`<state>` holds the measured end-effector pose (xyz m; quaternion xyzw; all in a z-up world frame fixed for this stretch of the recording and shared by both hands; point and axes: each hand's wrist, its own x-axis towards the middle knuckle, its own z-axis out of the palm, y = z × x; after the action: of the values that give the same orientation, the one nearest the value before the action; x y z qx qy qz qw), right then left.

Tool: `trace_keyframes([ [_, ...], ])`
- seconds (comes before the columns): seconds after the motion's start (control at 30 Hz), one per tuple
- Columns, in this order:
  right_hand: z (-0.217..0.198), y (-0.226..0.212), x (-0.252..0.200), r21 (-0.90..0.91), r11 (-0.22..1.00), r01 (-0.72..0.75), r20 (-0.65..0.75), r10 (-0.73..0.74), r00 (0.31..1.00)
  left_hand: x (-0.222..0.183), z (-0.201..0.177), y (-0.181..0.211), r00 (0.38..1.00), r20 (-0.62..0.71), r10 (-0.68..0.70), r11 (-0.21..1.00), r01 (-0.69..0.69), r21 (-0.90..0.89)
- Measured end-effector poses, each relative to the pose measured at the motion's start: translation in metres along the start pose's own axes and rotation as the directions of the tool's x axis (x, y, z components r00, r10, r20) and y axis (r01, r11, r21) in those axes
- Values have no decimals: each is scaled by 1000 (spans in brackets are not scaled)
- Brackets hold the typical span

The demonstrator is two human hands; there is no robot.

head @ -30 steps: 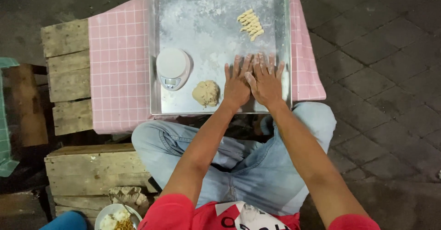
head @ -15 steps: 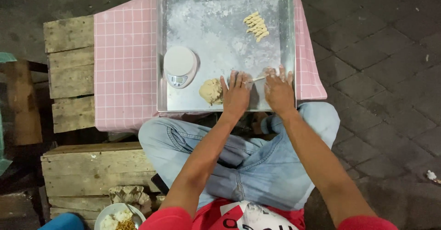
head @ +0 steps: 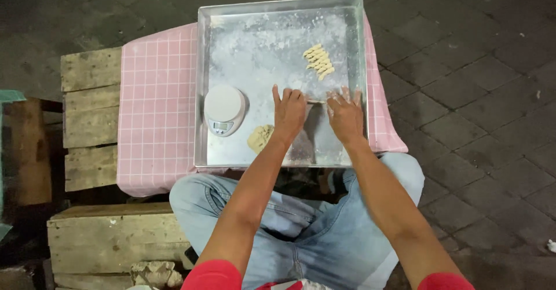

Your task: A person is sitting on the floor, taking small pieces of dough, rolling them into thin strips, and twisting them into a specific shape on a metal tray.

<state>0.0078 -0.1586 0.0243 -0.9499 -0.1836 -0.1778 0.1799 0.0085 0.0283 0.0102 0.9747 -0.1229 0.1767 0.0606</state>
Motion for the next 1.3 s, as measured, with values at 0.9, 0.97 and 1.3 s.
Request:
trace_keyframes([
  [0.9, -50, -35, -67, -88, 990, -114, 570, 144, 809, -78, -63, 46, 661, 737, -141, 981, 195, 13],
  [0.97, -48, -29, -67, -69, 992, -108, 523, 128, 843, -79, -55, 42, 659, 740, -139, 979, 204, 2],
  [1.3, -28, -21, -24, 107, 992, -67, 91, 57, 994, -52, -24, 15, 987, 137, -88, 993, 98, -70],
])
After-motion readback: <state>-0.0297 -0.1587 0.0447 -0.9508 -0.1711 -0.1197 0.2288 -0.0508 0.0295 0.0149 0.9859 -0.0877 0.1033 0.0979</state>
